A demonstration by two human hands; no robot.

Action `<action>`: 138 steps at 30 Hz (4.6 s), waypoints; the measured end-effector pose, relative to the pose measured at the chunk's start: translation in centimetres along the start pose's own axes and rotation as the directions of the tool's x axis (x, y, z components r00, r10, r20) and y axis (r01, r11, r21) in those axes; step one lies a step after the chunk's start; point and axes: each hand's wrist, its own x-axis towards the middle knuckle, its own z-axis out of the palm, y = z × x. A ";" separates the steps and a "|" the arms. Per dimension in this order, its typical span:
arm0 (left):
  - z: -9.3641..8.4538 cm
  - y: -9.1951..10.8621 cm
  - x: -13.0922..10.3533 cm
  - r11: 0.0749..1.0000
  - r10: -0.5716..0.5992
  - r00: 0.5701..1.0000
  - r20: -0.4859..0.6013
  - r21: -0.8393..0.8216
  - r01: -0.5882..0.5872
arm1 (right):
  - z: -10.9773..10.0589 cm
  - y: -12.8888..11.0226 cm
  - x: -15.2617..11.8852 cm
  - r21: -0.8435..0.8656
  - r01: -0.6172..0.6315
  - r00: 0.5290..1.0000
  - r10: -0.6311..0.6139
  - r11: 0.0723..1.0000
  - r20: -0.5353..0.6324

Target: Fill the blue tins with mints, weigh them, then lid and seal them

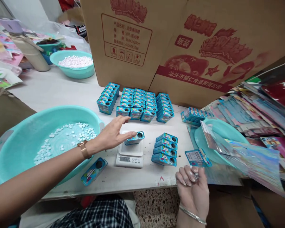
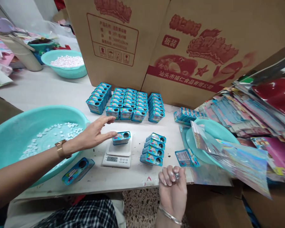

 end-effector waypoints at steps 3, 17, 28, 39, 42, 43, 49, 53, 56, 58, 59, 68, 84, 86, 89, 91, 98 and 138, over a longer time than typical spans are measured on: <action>2.7 -0.2 1.1 0.986 0.047 0.991 0.129 0.153 -0.066 | -0.2 0.5 0.2 0.027 -0.041 0.999 0.041 0.999 0.010; 10.1 9.0 -3.7 0.739 0.519 0.727 0.449 0.192 -0.646 | -5.5 -1.9 0.1 0.169 0.051 0.998 -0.047 0.984 -0.030; 19.6 8.2 -1.4 0.631 0.610 0.727 0.316 0.360 -0.687 | -7.6 -2.5 -0.6 0.108 0.121 0.993 -0.119 0.987 -0.027; 2.6 4.2 -4.8 0.898 0.250 0.966 -0.058 0.386 -0.210 | -4.2 -2.2 -1.1 0.182 0.034 0.999 -0.038 0.983 0.016; -4.6 -0.5 -8.9 0.906 0.069 0.955 -0.290 0.419 0.062 | -2.6 -1.3 -0.8 0.157 -0.024 0.998 0.014 0.987 0.069; -6.1 -1.7 -10.9 0.908 0.011 0.942 -0.335 0.398 0.131 | -2.0 -0.7 -0.6 0.145 -0.049 0.996 0.037 0.988 0.085; -3.5 -1.8 -22.2 0.919 0.074 0.975 -0.211 0.393 0.016 | 3.5 4.9 0.3 0.041 -0.227 0.958 0.215 0.973 0.190; 2.6 -0.9 -22.7 0.907 0.143 0.983 -0.118 0.414 -0.083 | 7.7 8.7 -0.3 -0.041 -0.309 0.910 0.308 0.950 0.276; 5.3 -1.6 -20.9 0.891 0.037 0.982 -0.185 0.451 0.052 | 9.7 10.7 -1.1 -0.096 -0.342 0.881 0.355 0.935 0.314; 6.3 -2.3 -20.3 0.883 -0.021 0.978 -0.209 0.455 0.117 | 10.2 11.5 -1.5 -0.122 -0.362 0.866 0.382 0.924 0.324; 6.6 -2.7 -20.2 0.883 -0.049 0.975 -0.214 0.447 0.143 | 10.1 11.8 -1.6 -0.130 -0.371 0.861 0.393 0.919 0.323; 4.1 -0.7 -19.0 0.990 -0.064 0.989 -0.134 0.115 0.080 | 7.1 9.7 -0.2 -0.118 -0.289 0.912 0.311 0.950 0.267; 1.4 0.0 -7.4 1.000 -0.018 0.970 -0.244 0.017 0.022 | 5.0 6.4 1.3 0.064 -0.283 0.941 0.264 0.957 0.213; -1.0 0.1 -10.3 0.984 -0.172 0.918 -0.358 -0.026 0.175 | 4.8 6.7 1.8 0.074 -0.300 0.939 0.281 0.951 0.199; -2.9 0.0 -14.9 0.927 -0.374 0.842 -0.389 -0.178 0.330 | 4.7 7.4 2.5 0.095 -0.321 0.937 0.301 0.942 0.179; -2.8 0.0 -17.6 0.863 -0.504 0.788 -0.353 -0.239 0.445 | 4.7 7.7 2.8 0.092 -0.327 0.936 0.309 0.941 0.168; -0.4 -1.0 -21.4 0.904 -0.400 0.816 -0.416 -0.032 0.427 | 5.6 8.2 3.4 0.004 -0.236 0.965 0.234 0.972 0.120; 6.1 1.6 -4.0 1.000 0.015 0.968 -0.252 -0.013 -0.019 | 13.1 11.1 5.5 -0.117 -0.016 0.992 0.031 0.993 0.120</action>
